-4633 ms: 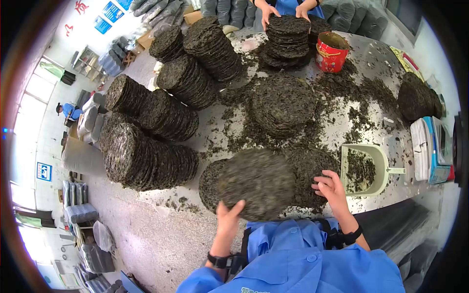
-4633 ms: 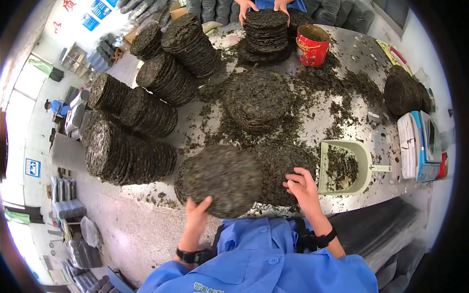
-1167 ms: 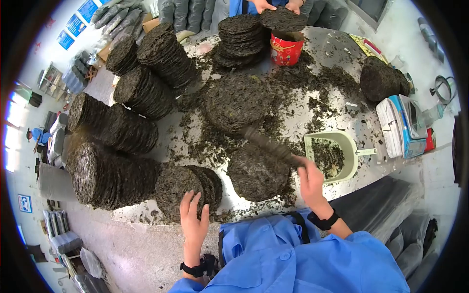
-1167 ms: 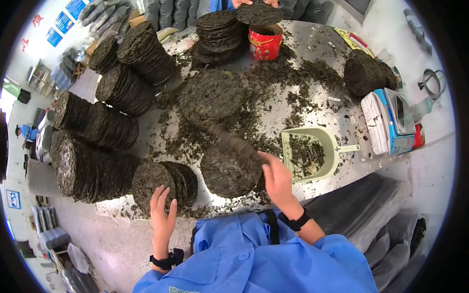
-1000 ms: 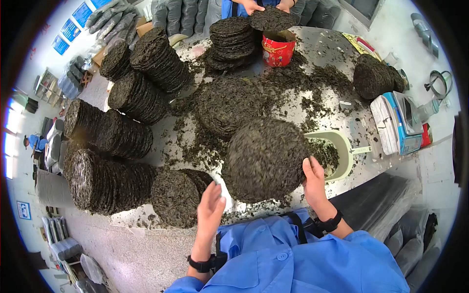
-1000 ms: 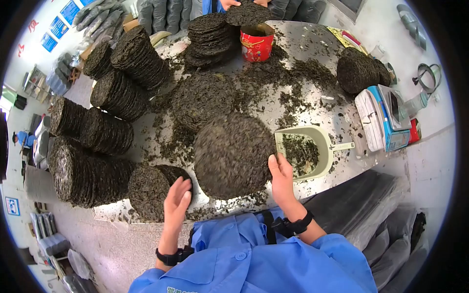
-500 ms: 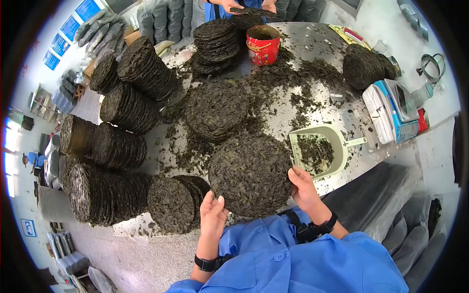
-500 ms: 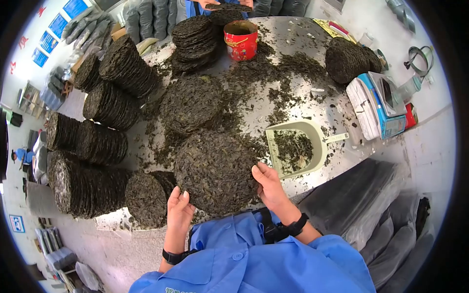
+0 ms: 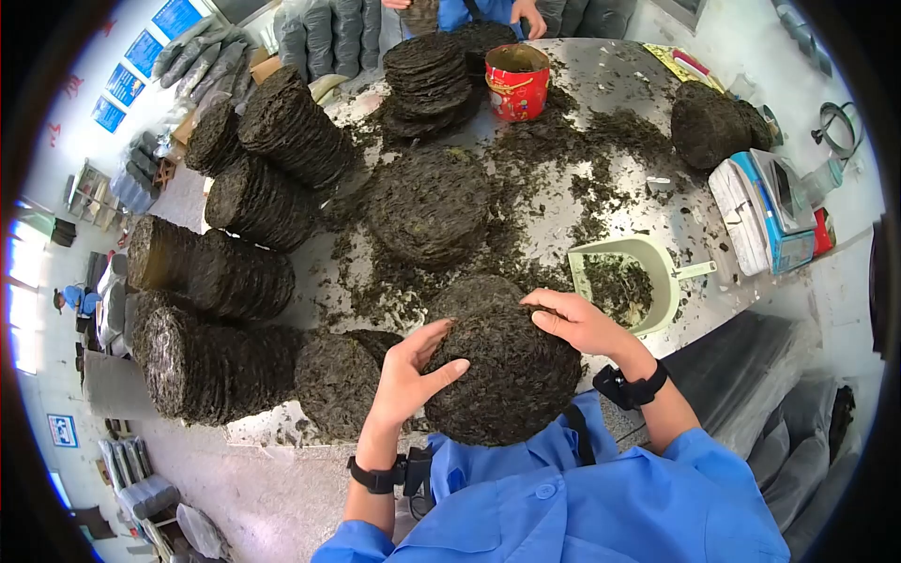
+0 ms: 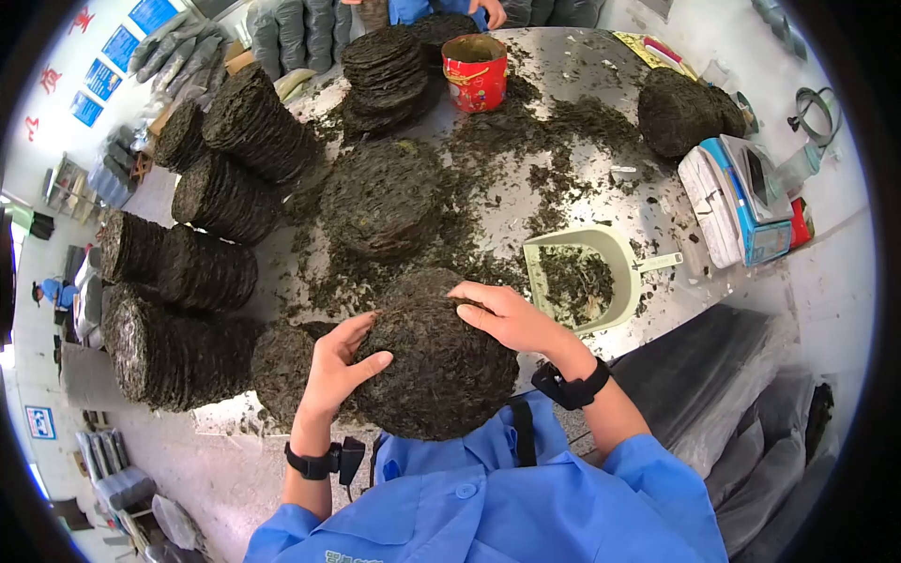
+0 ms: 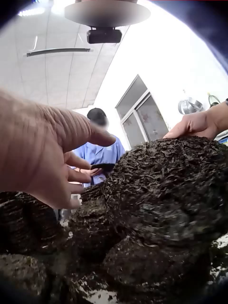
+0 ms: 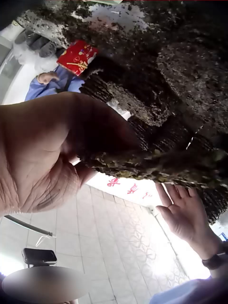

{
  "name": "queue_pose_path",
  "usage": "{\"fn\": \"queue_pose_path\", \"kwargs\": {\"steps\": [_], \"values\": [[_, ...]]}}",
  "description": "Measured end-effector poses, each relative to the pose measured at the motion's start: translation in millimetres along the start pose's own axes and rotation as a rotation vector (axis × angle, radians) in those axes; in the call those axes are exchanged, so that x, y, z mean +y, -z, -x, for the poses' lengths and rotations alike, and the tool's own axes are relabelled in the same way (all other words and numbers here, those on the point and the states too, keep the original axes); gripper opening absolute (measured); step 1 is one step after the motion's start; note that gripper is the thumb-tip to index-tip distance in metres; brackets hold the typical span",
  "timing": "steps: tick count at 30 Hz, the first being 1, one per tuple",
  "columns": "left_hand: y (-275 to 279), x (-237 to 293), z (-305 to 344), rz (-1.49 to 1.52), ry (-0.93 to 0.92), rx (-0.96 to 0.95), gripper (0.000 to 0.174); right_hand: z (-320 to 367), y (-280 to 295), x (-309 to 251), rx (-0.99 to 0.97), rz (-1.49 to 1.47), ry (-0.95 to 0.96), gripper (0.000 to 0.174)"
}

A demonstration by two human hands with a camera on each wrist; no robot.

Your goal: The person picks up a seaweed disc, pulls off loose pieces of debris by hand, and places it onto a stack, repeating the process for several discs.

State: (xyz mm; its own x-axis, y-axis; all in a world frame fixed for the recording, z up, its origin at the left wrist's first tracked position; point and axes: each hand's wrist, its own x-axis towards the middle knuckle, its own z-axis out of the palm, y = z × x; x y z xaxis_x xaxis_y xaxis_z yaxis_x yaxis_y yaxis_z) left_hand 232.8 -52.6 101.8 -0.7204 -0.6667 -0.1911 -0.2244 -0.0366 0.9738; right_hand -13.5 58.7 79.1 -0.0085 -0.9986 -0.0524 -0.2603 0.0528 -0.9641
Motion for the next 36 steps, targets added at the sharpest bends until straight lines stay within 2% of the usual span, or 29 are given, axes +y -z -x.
{"fn": "queue_pose_path", "kwargs": {"steps": [1,2,3,4,5,7,9,12,14,17,24,26,30,33,35,36], "values": [[1.4,2.5,-1.7,0.038,0.137,-0.141,0.052,-2.0,-1.4,-1.0,-0.003,-0.005,0.001,0.03],[2.1,-8.8,-5.4,0.114,0.135,-0.199,0.047,-4.0,-3.4,-2.9,0.03,0.051,0.021,0.029],[-1.3,-7.3,-4.7,0.111,0.141,-0.197,0.047,-6.4,-6.5,-4.4,0.064,0.106,0.041,0.028],[-7.9,-3.9,-4.0,0.281,0.23,-0.141,0.047,-7.8,-18.8,-3.9,0.315,0.225,0.214,0.022],[-14.4,-0.4,-3.2,0.45,0.319,-0.085,0.047,-5.7,-23.5,-9.8,0.317,0.221,0.21,0.022],[-23.1,-0.7,-0.7,0.47,0.349,-0.067,0.048,1.4,-26.7,-23.8,0.467,0.421,0.412,0.014],[-29.5,-8.1,1.3,0.498,0.338,-0.068,0.051,8.9,-40.1,-17.9,0.385,0.285,0.323,0.01],[-39.7,-5.9,1.6,0.497,0.38,-0.072,0.053,13.8,-42.9,-2.6,0.419,0.319,0.32,0.01],[-44.3,-4.8,0.9,0.505,0.387,-0.065,0.053,17.3,-40.4,-1.1,0.407,0.243,0.253,0.009],[-51.6,-3.2,-3.7,0.512,0.386,-0.071,0.053,19.5,-35.8,-1.4,0.421,0.318,0.294,0.008],[-67.5,3.0,-12.1,0.357,0.243,-0.104,0.05,23.5,-29.4,-5.3,0.428,0.271,0.085,0.009],[-70.9,1.5,-15.1,0.316,0.216,-0.103,0.049,21.1,-24.6,-3.5,0.394,0.088,0.016,0.008],[-74.9,-0.8,-24.2,0.42,0.352,-0.087,0.049,21.0,-3.0,14.5,0.261,-0.092,-0.048,0.009],[-76.3,0.6,-31.3,0.471,0.419,-0.072,0.053,26.2,22.5,41.9,0.362,-0.417,-0.141,0.008],[-76.0,0.8,-33.3,0.404,0.428,-0.047,0.055,35.1,53.5,61.1,0.446,-0.513,-0.212,0.006],[-75.3,0.5,-33.8,0.403,0.43,-0.042,0.055,39.0,66.5,82.4,0.528,-0.371,-0.227,0.007]]}}
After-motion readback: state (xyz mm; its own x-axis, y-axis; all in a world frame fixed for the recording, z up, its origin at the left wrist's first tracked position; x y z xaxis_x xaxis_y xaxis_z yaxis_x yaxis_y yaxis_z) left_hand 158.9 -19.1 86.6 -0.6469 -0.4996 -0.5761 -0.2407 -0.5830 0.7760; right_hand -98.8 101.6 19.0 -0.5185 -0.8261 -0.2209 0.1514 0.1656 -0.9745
